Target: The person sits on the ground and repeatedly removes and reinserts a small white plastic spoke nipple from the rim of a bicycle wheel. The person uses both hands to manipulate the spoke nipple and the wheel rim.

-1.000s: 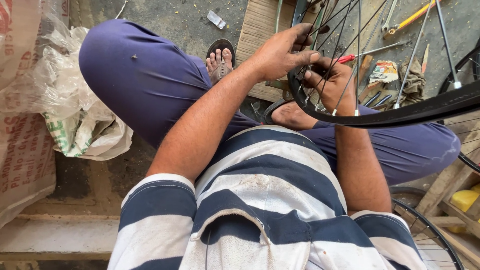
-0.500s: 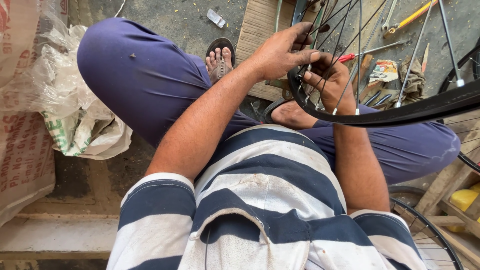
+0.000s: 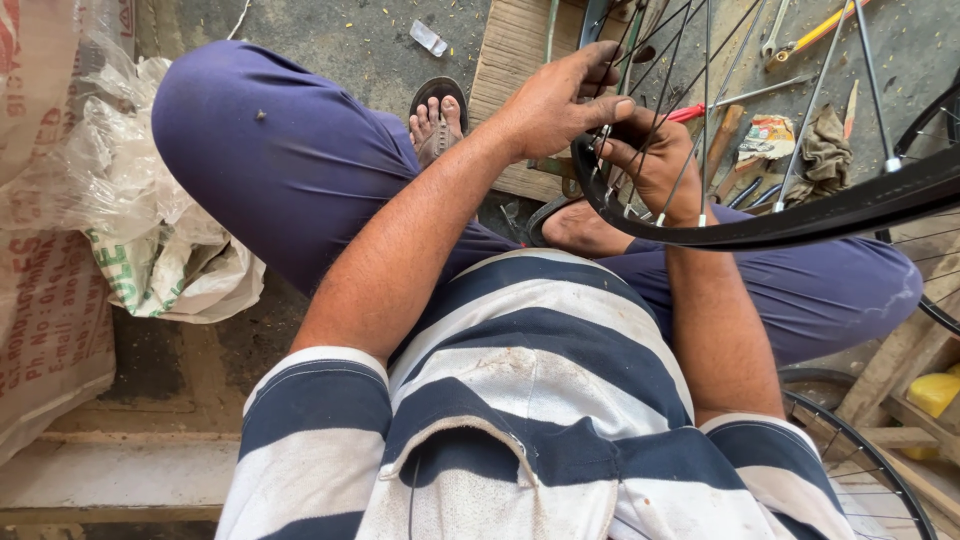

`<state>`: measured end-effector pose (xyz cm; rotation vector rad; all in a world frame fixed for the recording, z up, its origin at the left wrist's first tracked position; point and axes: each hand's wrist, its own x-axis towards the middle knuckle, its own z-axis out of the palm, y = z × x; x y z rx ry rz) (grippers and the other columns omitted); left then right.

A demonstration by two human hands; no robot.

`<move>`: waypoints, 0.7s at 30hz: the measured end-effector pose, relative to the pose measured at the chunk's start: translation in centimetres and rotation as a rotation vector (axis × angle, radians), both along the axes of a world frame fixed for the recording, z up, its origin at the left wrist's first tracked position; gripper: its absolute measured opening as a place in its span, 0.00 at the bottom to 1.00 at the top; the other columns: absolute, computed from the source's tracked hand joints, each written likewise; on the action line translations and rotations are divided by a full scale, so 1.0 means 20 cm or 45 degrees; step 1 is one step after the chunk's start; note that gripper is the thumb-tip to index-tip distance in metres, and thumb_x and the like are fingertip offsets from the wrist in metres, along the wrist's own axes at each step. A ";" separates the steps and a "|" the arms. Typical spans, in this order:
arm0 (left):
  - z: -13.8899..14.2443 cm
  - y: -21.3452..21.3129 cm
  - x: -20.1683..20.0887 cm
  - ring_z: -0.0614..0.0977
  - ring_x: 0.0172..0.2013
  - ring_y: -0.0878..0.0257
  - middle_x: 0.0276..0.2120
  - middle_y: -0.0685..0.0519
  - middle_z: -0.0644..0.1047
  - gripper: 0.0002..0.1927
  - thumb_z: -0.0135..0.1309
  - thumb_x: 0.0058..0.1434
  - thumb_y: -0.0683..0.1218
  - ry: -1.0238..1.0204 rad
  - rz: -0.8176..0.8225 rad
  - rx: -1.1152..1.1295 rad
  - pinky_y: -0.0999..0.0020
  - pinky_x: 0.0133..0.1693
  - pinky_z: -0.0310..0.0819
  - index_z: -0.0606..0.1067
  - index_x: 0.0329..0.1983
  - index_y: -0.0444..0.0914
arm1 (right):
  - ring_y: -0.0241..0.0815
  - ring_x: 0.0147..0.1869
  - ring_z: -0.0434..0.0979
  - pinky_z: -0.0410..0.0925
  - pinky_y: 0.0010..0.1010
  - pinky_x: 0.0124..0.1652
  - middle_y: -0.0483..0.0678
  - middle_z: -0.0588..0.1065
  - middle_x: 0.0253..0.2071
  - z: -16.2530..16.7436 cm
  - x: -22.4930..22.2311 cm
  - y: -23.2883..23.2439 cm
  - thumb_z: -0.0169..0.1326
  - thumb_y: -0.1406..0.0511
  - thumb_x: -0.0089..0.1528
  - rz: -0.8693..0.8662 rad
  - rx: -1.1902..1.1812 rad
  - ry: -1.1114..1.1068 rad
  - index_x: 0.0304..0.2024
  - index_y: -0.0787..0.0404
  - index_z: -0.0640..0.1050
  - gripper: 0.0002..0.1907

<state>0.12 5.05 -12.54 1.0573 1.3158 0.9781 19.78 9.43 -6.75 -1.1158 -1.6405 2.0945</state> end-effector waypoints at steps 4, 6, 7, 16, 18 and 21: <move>-0.01 0.00 0.00 0.78 0.63 0.50 0.61 0.38 0.74 0.42 0.63 0.65 0.56 -0.059 -0.015 0.031 0.60 0.61 0.73 0.58 0.73 0.33 | 0.32 0.45 0.81 0.76 0.25 0.48 0.45 0.81 0.42 0.00 -0.05 -0.04 0.62 0.72 0.64 -0.082 0.252 -0.197 0.53 0.67 0.79 0.14; -0.02 0.00 0.00 0.76 0.64 0.50 0.63 0.37 0.73 0.43 0.64 0.65 0.56 -0.052 -0.017 0.026 0.59 0.63 0.74 0.58 0.73 0.32 | 0.32 0.42 0.78 0.74 0.24 0.44 0.46 0.80 0.40 -0.01 -0.09 -0.07 0.66 0.72 0.64 -0.166 0.364 -0.226 0.50 0.68 0.79 0.13; -0.02 0.00 0.00 0.76 0.65 0.49 0.63 0.37 0.73 0.43 0.64 0.65 0.55 -0.099 -0.003 0.042 0.59 0.64 0.73 0.57 0.73 0.32 | 0.31 0.41 0.76 0.73 0.24 0.42 0.46 0.79 0.38 -0.02 -0.10 -0.08 0.68 0.72 0.64 -0.213 0.420 -0.242 0.48 0.68 0.80 0.12; 0.12 0.00 -0.02 0.76 0.64 0.50 0.63 0.37 0.73 0.41 0.65 0.64 0.53 -0.025 0.071 0.030 0.59 0.63 0.72 0.60 0.72 0.31 | 0.36 0.40 0.83 0.73 0.28 0.39 0.52 0.82 0.38 0.05 -0.02 -0.06 0.69 0.69 0.58 -0.141 0.803 -0.373 0.48 0.66 0.81 0.17; 0.25 0.01 -0.02 0.78 0.58 0.51 0.58 0.38 0.76 0.38 0.66 0.62 0.53 0.290 0.176 0.093 0.60 0.57 0.73 0.65 0.68 0.31 | 0.37 0.38 0.83 0.73 0.29 0.38 0.52 0.82 0.36 0.06 0.00 -0.06 0.69 0.67 0.59 -0.139 0.706 -0.356 0.45 0.66 0.81 0.15; 0.53 -0.01 0.01 0.85 0.49 0.58 0.48 0.45 0.83 0.24 0.62 0.70 0.52 0.042 0.499 0.329 0.67 0.54 0.81 0.74 0.61 0.33 | 0.38 0.35 0.82 0.72 0.31 0.35 0.52 0.81 0.33 0.00 0.04 -0.07 0.69 0.67 0.60 -0.077 0.690 -0.424 0.41 0.66 0.80 0.12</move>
